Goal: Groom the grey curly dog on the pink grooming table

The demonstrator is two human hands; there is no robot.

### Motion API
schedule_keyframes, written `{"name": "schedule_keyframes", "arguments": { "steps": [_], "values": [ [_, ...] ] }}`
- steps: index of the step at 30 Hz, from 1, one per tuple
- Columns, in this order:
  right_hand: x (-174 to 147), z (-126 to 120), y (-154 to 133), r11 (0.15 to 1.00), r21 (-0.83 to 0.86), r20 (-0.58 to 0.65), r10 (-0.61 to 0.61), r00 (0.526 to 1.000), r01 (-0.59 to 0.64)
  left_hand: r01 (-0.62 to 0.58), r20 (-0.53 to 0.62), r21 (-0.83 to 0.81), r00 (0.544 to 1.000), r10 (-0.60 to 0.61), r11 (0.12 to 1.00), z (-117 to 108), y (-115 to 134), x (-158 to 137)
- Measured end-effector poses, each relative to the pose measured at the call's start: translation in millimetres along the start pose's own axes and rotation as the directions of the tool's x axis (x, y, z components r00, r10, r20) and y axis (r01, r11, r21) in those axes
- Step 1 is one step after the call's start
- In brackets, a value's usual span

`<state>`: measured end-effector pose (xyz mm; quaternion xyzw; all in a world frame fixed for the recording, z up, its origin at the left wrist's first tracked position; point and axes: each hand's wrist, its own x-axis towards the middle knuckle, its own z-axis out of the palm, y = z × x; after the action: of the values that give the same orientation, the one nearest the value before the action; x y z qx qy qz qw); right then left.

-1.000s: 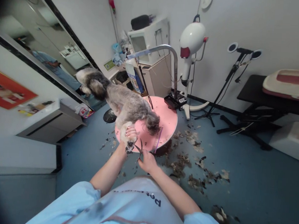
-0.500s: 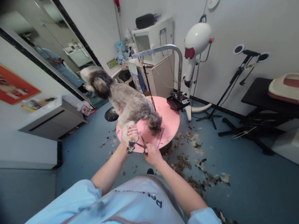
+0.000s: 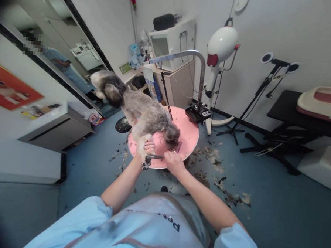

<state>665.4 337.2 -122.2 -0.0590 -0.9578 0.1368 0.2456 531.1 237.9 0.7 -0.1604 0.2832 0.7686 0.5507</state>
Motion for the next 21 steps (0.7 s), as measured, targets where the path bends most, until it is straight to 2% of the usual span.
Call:
{"name": "schedule_keyframes", "arguments": {
  "steps": [6, 14, 17, 21],
  "values": [
    [-14.3, -3.6, 16.0, 0.997, -0.071, 0.036, -0.038, 0.999, 0.04, 0.005, 0.033, -0.096, 0.999, -0.002, 0.995, -6.7, 4.1, 6.5],
    [-1.3, -21.1, 13.4, 0.989, -0.134, 0.051, -0.053, 0.997, 0.06, 0.005, 0.068, -0.034, 0.998, -0.003, 0.999, -18.7, 4.1, 19.9],
    [-4.8, -27.4, 18.5, 0.986, -0.151, 0.077, -0.058, 0.995, 0.069, 0.029, 0.038, 0.004, 0.999, -0.029, 1.0, -18.4, 4.7, 20.6],
    [-5.3, -33.0, 25.4, 0.978, -0.194, 0.068, -0.063, 0.996, 0.075, 0.043, 0.064, -0.026, 0.997, -0.042, 0.999, -16.2, 3.8, 24.5]
  ]
}}
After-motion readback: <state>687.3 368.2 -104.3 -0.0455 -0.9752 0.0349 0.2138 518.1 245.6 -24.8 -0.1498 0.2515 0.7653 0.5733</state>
